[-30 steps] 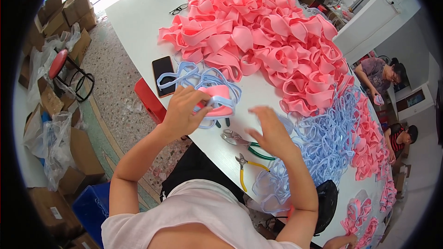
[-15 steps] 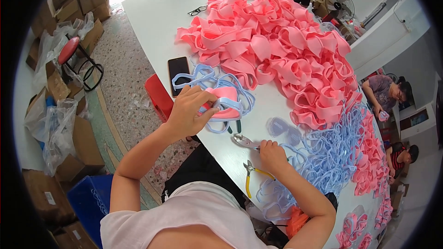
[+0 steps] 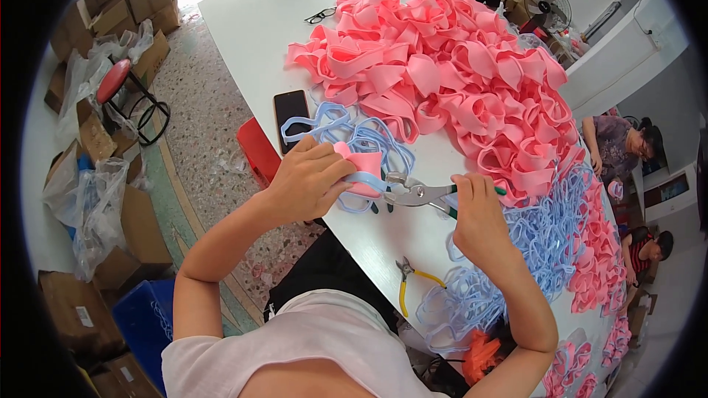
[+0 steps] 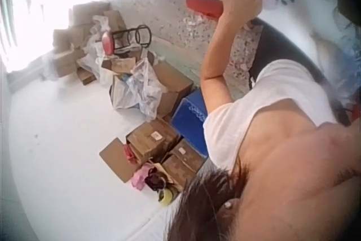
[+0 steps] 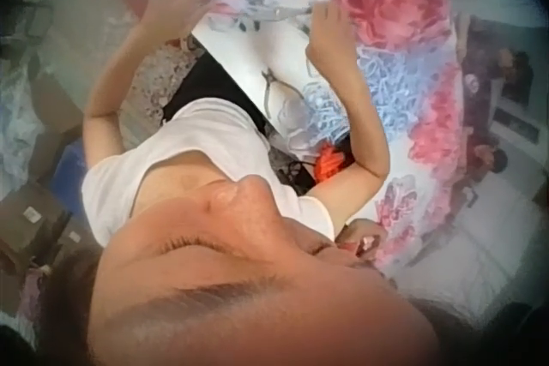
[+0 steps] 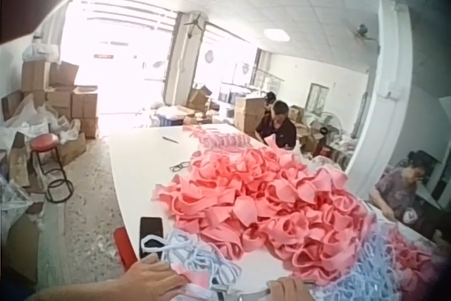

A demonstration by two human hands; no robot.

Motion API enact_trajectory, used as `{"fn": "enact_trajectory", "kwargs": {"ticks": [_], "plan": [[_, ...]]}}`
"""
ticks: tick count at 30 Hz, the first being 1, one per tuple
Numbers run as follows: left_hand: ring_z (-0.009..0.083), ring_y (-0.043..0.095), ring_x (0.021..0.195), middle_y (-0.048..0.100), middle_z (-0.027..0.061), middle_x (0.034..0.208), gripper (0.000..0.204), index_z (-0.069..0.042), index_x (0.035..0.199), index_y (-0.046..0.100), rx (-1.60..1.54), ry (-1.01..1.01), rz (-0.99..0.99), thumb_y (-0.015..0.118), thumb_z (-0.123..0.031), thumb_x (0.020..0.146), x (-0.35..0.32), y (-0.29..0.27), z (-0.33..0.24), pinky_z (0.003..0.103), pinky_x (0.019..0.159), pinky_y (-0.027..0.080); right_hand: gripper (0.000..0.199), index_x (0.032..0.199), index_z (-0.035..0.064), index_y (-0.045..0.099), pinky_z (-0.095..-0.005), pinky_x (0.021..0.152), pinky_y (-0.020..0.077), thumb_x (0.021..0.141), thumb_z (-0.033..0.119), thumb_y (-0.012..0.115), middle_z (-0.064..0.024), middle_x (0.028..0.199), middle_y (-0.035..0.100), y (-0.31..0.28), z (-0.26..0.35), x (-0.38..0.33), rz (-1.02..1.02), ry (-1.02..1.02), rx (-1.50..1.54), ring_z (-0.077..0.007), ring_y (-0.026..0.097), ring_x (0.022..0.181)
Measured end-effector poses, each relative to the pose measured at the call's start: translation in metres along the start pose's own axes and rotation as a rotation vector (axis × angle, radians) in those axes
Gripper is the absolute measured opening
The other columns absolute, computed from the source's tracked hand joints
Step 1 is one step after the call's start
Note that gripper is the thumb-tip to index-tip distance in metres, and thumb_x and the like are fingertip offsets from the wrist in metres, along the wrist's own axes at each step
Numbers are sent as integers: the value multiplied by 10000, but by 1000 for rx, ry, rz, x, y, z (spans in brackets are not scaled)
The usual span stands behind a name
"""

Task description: The recorder is attaching fabric components and straps to pink swimming goggles at a manufacturing workstation.

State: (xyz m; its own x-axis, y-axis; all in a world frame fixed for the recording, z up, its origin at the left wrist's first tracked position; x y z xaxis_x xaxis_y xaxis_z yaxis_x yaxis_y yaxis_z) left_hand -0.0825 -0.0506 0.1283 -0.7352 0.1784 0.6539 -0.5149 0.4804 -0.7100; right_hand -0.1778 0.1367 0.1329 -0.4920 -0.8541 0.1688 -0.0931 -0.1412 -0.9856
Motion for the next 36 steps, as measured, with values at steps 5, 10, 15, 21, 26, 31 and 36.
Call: {"fn": "enact_trajectory", "kwargs": {"ticks": [5, 10, 15, 21, 26, 31, 36], "plan": [[205, 504, 722, 572, 40, 758, 209, -78, 887, 613, 40, 52, -2, 717, -132, 714, -2, 4, -8, 356, 678, 339, 298, 1031, -11, 537, -391, 805, 433, 740, 36, 575, -155, 998, 516, -13, 14, 17, -8, -87, -238, -305, 498, 975], [210, 507, 728, 572, 41, 760, 215, -78, 893, 613, 77, 72, 11, 710, -128, 708, -1, 6, -15, 357, 678, 340, 112, 866, 47, 553, -351, 730, 413, 794, 132, 548, -87, 849, 517, -20, 19, 27, -49, -179, -446, -238, 512, 875], [216, 530, 721, 597, 47, 767, 229, -66, 898, 613, 16, -15, -24, 725, -88, 700, -3, 2, -7, 346, 662, 351, 81, 813, 63, 533, -351, 684, 404, 782, 136, 552, -84, 806, 514, -21, 21, 26, -84, -119, -464, -232, 518, 821], [223, 547, 705, 627, 54, 747, 210, -61, 893, 614, -122, -234, -5, 742, -95, 730, -4, 5, 8, 337, 671, 377, 76, 804, 59, 525, -343, 671, 416, 778, 127, 547, -88, 803, 514, -32, 29, 25, -171, -76, -522, -236, 525, 813], [207, 556, 683, 625, 57, 750, 224, -49, 905, 617, -183, -288, -19, 753, -85, 731, -5, 12, 16, 330, 663, 402, 97, 837, 39, 529, -380, 724, 432, 752, 71, 562, -116, 837, 523, -5, 1, 32, -53, -25, -306, -279, 534, 842], [145, 551, 658, 599, 49, 714, 215, -19, 919, 599, -441, -672, -76, 744, -89, 775, -29, 27, 56, 290, 635, 441, 338, 1025, -19, 528, -435, 836, 437, 690, -60, 555, -199, 984, 528, 2, -18, 22, -179, 27, 74, -368, 518, 961], [20, 478, 634, 557, -21, 746, 154, 24, 977, 587, -993, -848, -391, 682, -43, 875, -41, 36, 74, 177, 578, 401, 467, 1141, -44, 487, -429, 926, 402, 675, -74, 510, -228, 1067, 511, 32, -16, 2, 35, 209, 468, -405, 498, 1041]]}}
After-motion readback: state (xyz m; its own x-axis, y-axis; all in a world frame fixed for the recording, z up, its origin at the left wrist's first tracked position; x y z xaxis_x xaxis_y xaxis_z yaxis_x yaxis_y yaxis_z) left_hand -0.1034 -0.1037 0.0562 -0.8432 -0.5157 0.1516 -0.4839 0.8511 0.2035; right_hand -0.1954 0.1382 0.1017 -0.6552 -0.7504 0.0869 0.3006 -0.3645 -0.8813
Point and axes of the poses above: each hand's wrist, its own x-axis towards the middle knuckle, its own y-axis out of the palm, z = x × y, the point moved 9 cm from there along x, towards the middle knuckle
